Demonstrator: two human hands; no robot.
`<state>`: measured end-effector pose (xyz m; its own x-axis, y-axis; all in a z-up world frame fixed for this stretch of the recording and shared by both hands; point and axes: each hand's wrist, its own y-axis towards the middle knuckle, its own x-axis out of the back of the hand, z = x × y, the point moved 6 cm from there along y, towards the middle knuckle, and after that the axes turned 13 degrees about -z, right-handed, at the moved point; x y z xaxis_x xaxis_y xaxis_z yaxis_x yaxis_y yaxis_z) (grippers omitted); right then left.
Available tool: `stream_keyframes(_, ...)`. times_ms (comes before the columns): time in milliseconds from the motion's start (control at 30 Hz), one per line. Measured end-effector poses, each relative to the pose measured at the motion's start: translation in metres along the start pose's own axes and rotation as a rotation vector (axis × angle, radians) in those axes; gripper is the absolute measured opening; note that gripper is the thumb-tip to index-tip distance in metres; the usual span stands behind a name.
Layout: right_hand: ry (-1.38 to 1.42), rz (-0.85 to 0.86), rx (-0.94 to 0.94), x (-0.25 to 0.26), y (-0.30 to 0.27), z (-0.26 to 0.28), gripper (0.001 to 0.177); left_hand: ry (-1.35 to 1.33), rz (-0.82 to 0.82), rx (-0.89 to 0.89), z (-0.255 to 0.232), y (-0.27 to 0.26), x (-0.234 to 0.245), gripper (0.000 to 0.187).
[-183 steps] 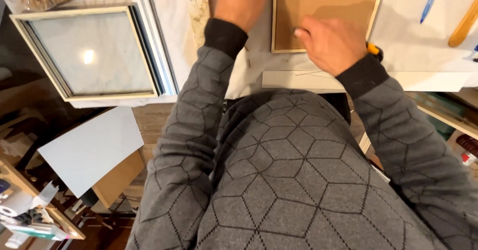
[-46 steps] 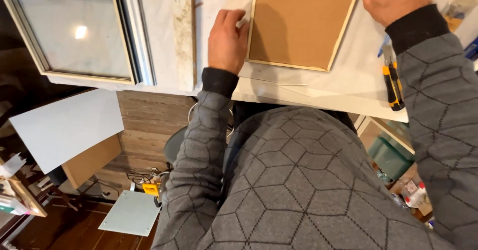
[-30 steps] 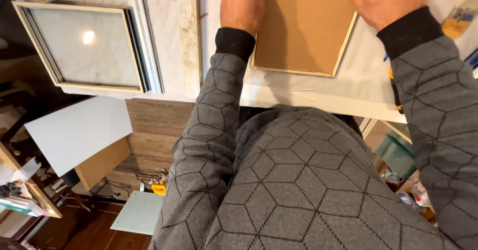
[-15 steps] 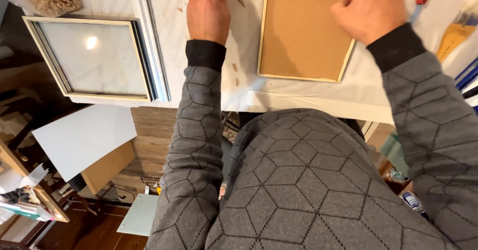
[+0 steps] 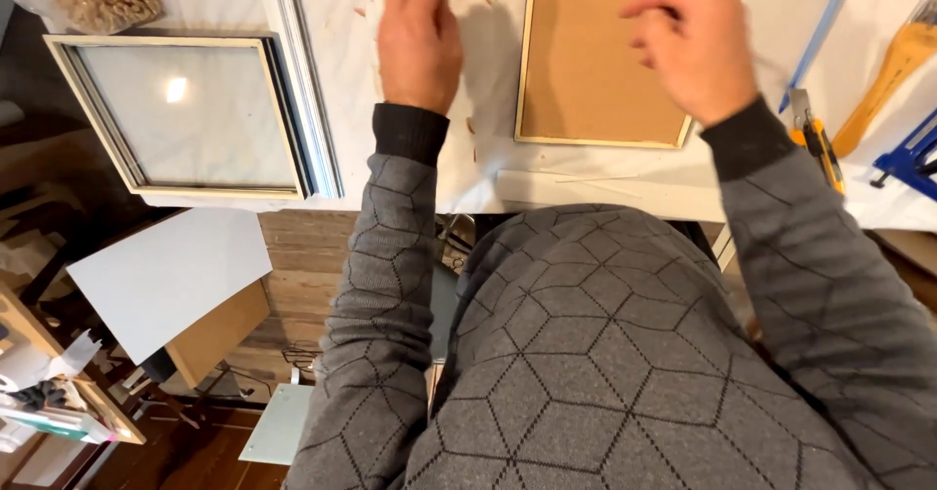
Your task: Cleaning the glass of a picture frame, inserting a photo print and backing, and securing the assembly.
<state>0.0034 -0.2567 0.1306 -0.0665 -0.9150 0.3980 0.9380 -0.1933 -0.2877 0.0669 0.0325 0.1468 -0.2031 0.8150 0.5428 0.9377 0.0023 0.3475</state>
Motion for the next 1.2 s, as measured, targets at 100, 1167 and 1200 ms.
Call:
stream_keyframes(100,-0.069,-0.083,-0.096,0.044,-0.036,-0.025,0.022,0.021,0.166,0.046,-0.005,-0.023,-0.022,0.023)
stream_keyframes(1167,-0.409,-0.018,0.067,0.057,-0.162,-0.043,0.016,0.268,0.717,-0.52,-0.099,-0.196,-0.077,0.011)
stream_keyframes(1200,-0.395,-0.029,0.068,0.059,-0.16,-0.041,0.016,0.303,0.711,-0.509,-0.097,-0.198,-0.081,0.011)
